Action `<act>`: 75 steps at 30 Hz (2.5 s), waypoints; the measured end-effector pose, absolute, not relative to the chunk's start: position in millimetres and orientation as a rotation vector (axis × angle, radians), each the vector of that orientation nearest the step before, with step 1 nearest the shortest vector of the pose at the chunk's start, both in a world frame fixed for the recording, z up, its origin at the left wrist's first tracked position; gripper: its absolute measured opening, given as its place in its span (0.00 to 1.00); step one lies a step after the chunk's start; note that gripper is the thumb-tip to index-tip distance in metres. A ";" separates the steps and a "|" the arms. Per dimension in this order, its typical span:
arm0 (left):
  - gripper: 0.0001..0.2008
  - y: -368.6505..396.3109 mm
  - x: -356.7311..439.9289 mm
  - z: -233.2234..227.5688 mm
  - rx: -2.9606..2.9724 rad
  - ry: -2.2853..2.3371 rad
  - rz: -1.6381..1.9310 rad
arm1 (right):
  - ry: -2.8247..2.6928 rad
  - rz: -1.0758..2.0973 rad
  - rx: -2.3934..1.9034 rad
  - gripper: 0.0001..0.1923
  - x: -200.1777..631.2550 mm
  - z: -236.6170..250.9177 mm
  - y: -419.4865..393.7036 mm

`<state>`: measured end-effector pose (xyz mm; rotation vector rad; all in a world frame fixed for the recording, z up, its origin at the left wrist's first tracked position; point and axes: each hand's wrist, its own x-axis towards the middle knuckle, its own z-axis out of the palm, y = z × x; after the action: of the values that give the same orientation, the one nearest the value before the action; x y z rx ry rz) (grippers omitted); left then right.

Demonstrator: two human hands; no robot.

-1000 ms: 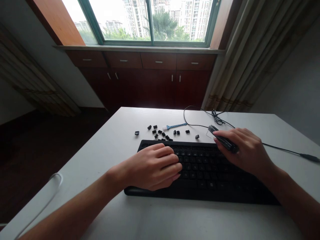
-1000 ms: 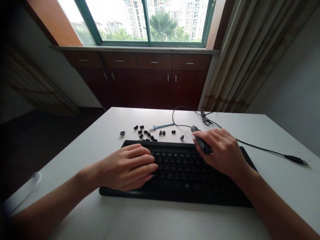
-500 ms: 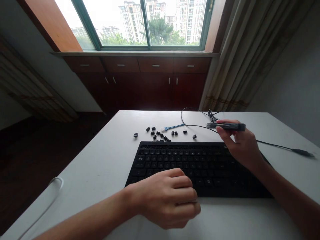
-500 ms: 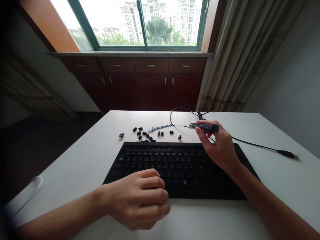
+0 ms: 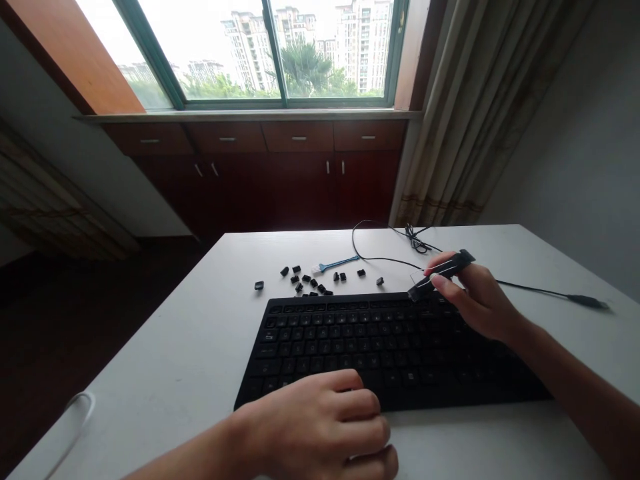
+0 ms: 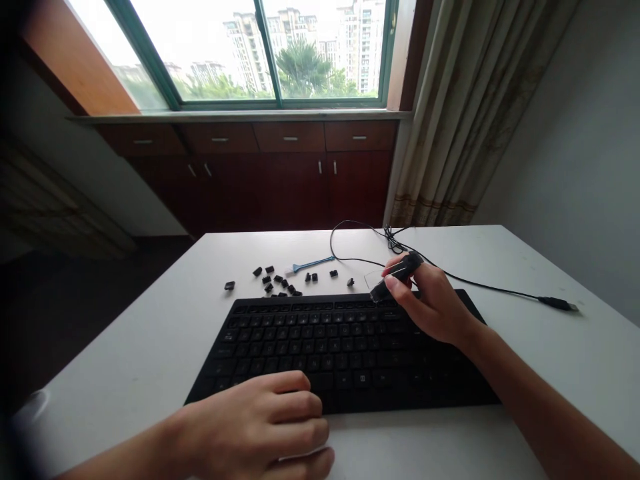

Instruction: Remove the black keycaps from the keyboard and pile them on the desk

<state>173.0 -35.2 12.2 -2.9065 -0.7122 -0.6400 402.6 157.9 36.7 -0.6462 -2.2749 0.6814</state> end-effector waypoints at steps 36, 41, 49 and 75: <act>0.06 -31.4 173.8 13.6 -2.888 -0.720 -0.654 | -2.585 0.332 -0.400 0.04 395.5 37.2 146.3; 0.06 -31.6 173.5 12.2 -2.884 -0.722 -0.648 | -2.596 0.328 -0.336 0.06 397.7 35.4 150.4; 0.05 -32.3 173.5 12.8 -2.902 -0.746 -0.608 | -2.535 0.292 -0.311 0.06 393.7 20.8 152.1; 0.08 -31.7 173.3 12.3 -2.925 -0.761 -0.618 | -2.441 0.157 -0.324 0.06 393.8 10.9 155.4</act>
<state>173.3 -31.7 12.3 -2.9249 -0.7605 -0.6177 393.8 155.4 10.9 -0.3237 -2.4412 0.1574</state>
